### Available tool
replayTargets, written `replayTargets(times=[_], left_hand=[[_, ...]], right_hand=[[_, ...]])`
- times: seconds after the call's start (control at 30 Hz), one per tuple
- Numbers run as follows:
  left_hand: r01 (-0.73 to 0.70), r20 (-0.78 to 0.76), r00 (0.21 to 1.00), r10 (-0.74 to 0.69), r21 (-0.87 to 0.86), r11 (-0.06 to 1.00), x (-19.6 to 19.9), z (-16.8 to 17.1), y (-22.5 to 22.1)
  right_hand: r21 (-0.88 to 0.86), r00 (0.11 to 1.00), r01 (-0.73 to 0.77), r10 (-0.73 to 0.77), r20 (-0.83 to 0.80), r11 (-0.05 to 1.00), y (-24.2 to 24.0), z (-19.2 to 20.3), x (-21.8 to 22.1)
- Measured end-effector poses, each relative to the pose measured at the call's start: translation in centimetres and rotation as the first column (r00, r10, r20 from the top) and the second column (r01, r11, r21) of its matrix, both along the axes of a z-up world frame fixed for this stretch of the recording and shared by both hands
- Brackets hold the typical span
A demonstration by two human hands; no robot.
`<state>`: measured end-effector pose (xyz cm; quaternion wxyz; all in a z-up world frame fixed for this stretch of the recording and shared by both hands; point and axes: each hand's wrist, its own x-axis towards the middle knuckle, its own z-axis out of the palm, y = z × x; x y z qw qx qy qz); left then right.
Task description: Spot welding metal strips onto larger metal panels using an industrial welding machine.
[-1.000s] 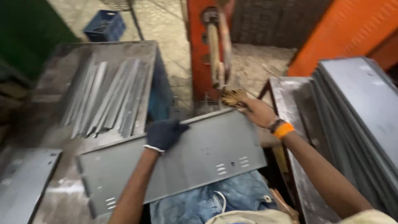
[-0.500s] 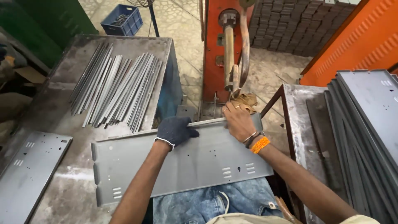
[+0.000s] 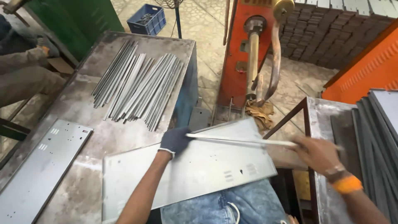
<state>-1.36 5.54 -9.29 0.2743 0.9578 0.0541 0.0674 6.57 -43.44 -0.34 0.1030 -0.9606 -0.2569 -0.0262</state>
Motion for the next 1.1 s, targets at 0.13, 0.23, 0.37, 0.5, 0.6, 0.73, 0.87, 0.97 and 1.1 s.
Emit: replayTargets(times=[0.13,0.23,0.37,0.5,0.6,0.73,0.87,0.97,1.1], left_hand=[[-0.123,0.035,0.991,0.127,-0.097,0.988,-3.7,-4.0,6.1],[-0.429,-0.106,0.896,0.432,0.05,0.902,-8.1,-4.5,11.3],[-0.642,-0.061,0.764,0.642,0.032,0.766,-14.2,-4.4,19.1],[-0.727,-0.152,0.657,0.739,0.132,0.674,-20.9,-5.1,26.1],[-0.74,-0.342,0.514,0.787,0.288,0.608,-23.3,-3.9,28.3],[-0.717,-0.405,0.468,0.786,0.345,0.605,-27.0,-7.7,32.0],[-0.681,-0.393,0.534,0.748,0.325,0.657,-31.8,-12.9,33.2],[-0.674,-0.319,0.619,0.718,0.255,0.693,-34.2,-17.1,33.7],[-0.653,-0.182,0.714,0.676,0.176,0.737,-29.5,-19.7,36.5]], right_hand=[[-0.081,0.966,0.242,-0.233,0.111,0.967,-7.6,-2.3,-4.4],[-0.143,0.9,0.435,-0.434,0.039,0.889,-9.4,-6.2,-6.3],[0.184,0.866,0.497,-0.473,-0.163,0.848,-6.3,-10.7,-6.6],[0.302,0.854,0.517,-0.462,-0.239,0.801,2.2,-7.9,-7.5],[0.27,0.825,0.551,-0.466,-0.32,0.79,4.1,-7.5,-7.3],[0.16,0.81,0.549,-0.476,-0.343,0.82,6.1,-7.4,-7.3],[0.083,0.814,0.519,-0.463,-0.351,0.851,6.2,-8.5,-8.1],[0.095,0.833,0.485,-0.426,-0.352,0.869,6.7,-8.5,-8.1],[-0.006,0.815,0.483,-0.451,-0.364,0.876,9.8,-6.8,-7.3]])
